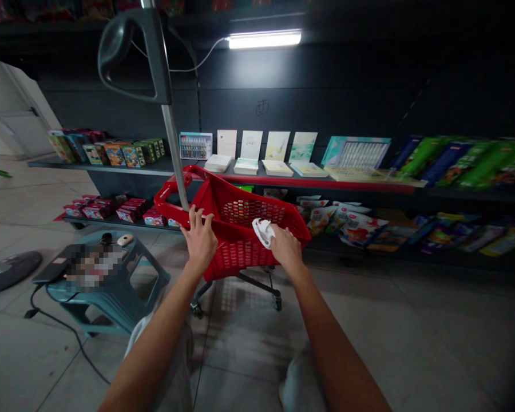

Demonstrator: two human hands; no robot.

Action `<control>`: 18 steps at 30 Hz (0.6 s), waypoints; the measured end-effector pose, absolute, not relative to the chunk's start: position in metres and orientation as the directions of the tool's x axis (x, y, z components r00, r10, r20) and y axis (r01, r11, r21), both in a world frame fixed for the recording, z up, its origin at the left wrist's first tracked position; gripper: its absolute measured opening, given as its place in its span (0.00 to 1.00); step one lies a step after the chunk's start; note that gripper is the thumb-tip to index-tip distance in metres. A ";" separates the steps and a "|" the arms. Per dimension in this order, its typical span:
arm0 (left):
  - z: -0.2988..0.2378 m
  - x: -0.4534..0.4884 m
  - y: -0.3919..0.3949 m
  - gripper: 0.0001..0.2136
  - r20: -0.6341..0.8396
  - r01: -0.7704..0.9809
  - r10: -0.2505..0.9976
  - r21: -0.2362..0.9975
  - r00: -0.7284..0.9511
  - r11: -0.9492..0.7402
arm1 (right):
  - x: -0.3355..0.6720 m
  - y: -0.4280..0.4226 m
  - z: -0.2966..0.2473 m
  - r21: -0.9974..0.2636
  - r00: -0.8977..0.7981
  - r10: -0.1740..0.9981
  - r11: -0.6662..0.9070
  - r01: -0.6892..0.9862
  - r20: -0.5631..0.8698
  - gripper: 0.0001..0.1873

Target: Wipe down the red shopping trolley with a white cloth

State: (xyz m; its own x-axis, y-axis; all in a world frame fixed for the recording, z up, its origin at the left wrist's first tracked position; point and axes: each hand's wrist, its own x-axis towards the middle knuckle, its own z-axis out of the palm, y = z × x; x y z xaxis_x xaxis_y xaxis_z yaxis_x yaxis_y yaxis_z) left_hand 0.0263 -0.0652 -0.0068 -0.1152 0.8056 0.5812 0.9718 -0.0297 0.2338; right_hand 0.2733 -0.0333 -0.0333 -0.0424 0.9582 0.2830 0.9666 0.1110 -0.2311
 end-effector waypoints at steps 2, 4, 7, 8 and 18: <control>-0.006 0.025 -0.066 0.23 0.582 0.969 0.807 0.241 -0.098 -0.056 | 0.276 -0.031 -0.034 -0.241 -0.061 0.952 0.138 0.961 0.301 0.23; -0.004 0.022 -0.067 0.23 0.582 0.965 0.811 0.243 -0.065 -0.097 | 0.279 -0.029 -0.035 -0.262 -0.089 0.945 0.176 0.949 0.313 0.22; -0.002 0.013 -0.068 0.25 0.578 0.952 0.816 0.244 0.012 -0.187 | 0.287 -0.027 -0.037 -0.328 -0.133 0.930 0.251 0.911 0.342 0.25; -0.002 0.009 -0.068 0.25 0.577 0.943 0.816 0.251 0.037 -0.220 | 0.290 -0.027 -0.039 -0.349 -0.145 0.924 0.274 0.896 0.354 0.27; -0.019 -0.038 -0.060 0.25 0.671 0.756 0.675 0.258 0.308 -0.601 | 0.348 -0.019 -0.050 -0.437 0.103 0.962 0.019 0.899 0.254 0.30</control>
